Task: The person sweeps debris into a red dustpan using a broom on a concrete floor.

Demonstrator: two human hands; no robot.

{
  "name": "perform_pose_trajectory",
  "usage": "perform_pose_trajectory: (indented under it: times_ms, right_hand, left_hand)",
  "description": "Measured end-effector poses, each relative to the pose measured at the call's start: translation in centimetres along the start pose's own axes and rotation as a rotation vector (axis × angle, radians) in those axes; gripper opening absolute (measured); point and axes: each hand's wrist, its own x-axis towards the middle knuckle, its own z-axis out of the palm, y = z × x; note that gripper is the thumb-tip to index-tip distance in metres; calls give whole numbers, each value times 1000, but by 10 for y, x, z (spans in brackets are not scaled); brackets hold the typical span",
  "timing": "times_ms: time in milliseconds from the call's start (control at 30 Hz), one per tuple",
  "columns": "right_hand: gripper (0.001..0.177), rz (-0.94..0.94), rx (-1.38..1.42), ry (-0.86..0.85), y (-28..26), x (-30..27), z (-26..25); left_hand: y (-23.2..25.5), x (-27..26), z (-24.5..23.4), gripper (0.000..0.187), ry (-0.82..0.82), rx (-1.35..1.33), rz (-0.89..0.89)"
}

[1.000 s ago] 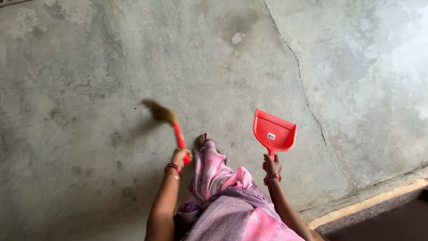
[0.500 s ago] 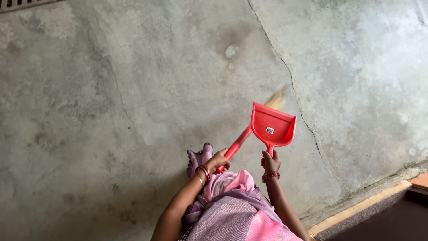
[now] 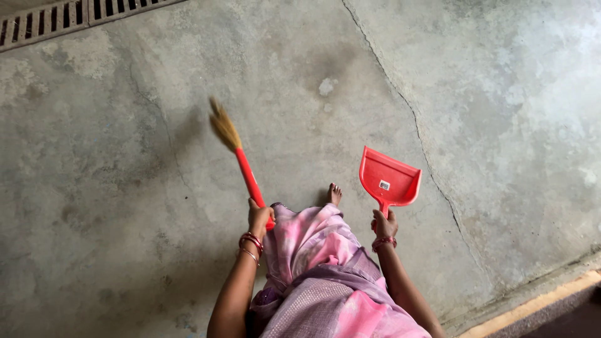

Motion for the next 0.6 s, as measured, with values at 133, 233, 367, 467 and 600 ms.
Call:
perform_pose_trajectory:
  times_ms: [133, 233, 367, 467, 600]
  right_hand:
    - [35, 15, 27, -50, -31, 58, 16]
    - [35, 10, 7, -72, -55, 97, 17]
    - [35, 29, 23, -77, -83, 140, 7]
    - [35, 55, 38, -60, -98, 167, -2]
    - [36, 52, 55, -17, -117, 203, -10]
  left_hand:
    - [16, 28, 47, 61, -87, 2, -88]
    - [25, 28, 109, 52, -250, 249, -184]
    - [39, 18, 196, 71, -512, 436, -209]
    - [50, 16, 235, 75, -648, 471, -91]
    - [73, 26, 253, 89, -654, 456, -65]
